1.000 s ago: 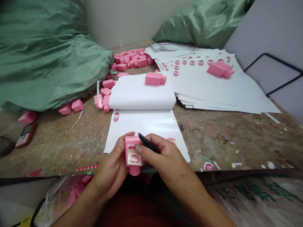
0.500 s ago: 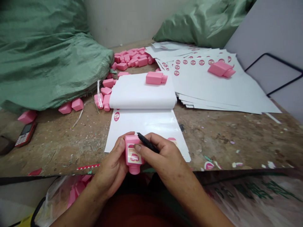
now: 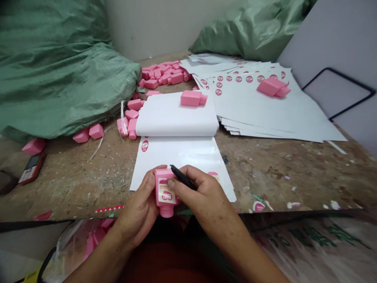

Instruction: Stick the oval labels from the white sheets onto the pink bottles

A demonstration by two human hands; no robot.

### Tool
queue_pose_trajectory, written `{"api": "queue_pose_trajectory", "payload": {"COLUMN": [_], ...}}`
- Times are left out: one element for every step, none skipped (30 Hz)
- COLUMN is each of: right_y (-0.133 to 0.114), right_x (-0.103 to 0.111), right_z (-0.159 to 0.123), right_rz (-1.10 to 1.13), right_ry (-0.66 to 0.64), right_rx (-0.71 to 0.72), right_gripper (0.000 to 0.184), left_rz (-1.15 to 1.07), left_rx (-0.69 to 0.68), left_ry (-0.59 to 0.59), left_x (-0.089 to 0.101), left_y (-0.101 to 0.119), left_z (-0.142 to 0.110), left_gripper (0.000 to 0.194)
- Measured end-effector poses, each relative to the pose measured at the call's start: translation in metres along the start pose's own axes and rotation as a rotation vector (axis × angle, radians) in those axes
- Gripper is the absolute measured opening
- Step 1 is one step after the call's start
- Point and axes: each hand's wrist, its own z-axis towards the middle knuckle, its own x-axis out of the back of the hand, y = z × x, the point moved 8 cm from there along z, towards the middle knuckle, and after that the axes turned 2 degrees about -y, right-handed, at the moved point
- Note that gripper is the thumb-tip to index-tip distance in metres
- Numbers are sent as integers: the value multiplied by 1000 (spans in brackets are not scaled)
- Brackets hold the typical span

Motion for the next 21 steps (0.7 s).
{"api": "queue_pose_trajectory", "payload": {"right_y": [1, 2, 2, 1, 0, -2, -4, -6, -9, -12, -14, -16, -17, -17, -17, -15, -13, -11, -9, -6, -4], "right_x": [0, 0, 0, 0, 1, 1, 1, 1, 1, 1, 1, 1, 1, 2, 2, 2, 2, 3, 3, 2, 1], "right_z": [0, 0, 0, 0, 0, -1, -2, -3, -4, -5, -6, -7, -8, -8, -8, -7, -6, -5, -4, -3, -2], "right_rz": [7, 13, 13, 6, -11, -34, -62, -90, -120, -148, -172, -190, -199, -199, -190, -172, -147, -115, -76, -32, 17], "right_ry": [-3, -5, -2, 2, 10, 21, 32, 43, 55, 68, 82, 91, 96, 97, 90, 79, 65, 53, 41, 26, 12], "right_rx": [2, 6, 14, 23, 36, 50, 65, 82, 98, 113, 129, 140, 147, 150, 146, 138, 129, 117, 103, 83, 64], "right_gripper": [24, 24, 24, 23, 23, 22, 21, 21, 20, 20, 19, 18, 18, 18, 18, 19, 20, 21, 22, 23, 23], "left_rz": [4, 8, 13, 20, 31, 43, 57, 72, 85, 93, 99, 99, 96, 91, 85, 75, 62, 47, 28, 6, -16], "left_rx": [-1, -3, -5, -3, 4, 10, 16, 18, 17, 11, 2, -6, -7, -3, 6, 21, 42, 65, 84, 99, 112], "left_ry": [-4, -8, -13, -21, -28, -35, -40, -44, -47, -47, -44, -42, -42, -40, -38, -39, -39, -42, -46, -56, -70], "left_x": [0, 0, -1, -2, -3, -4, -5, -6, -6, -6, -6, -6, -6, -5, -5, -4, -4, -3, -3, -2, -2], "left_y": [0, 0, 1, 1, 2, 2, 2, 2, 3, 3, 4, 5, 5, 4, 4, 3, 2, 0, -1, -2, -2], "left_z": [0, -1, -1, -2, -3, -3, -4, -5, -5, -6, -6, -6, -7, -7, -8, -8, -9, -9, -9, -9, -8], "left_gripper": [34, 34, 35, 35, 34, 33, 33, 33, 34, 34, 33, 32, 32, 32, 32, 34, 37, 41, 46, 50, 52]}}
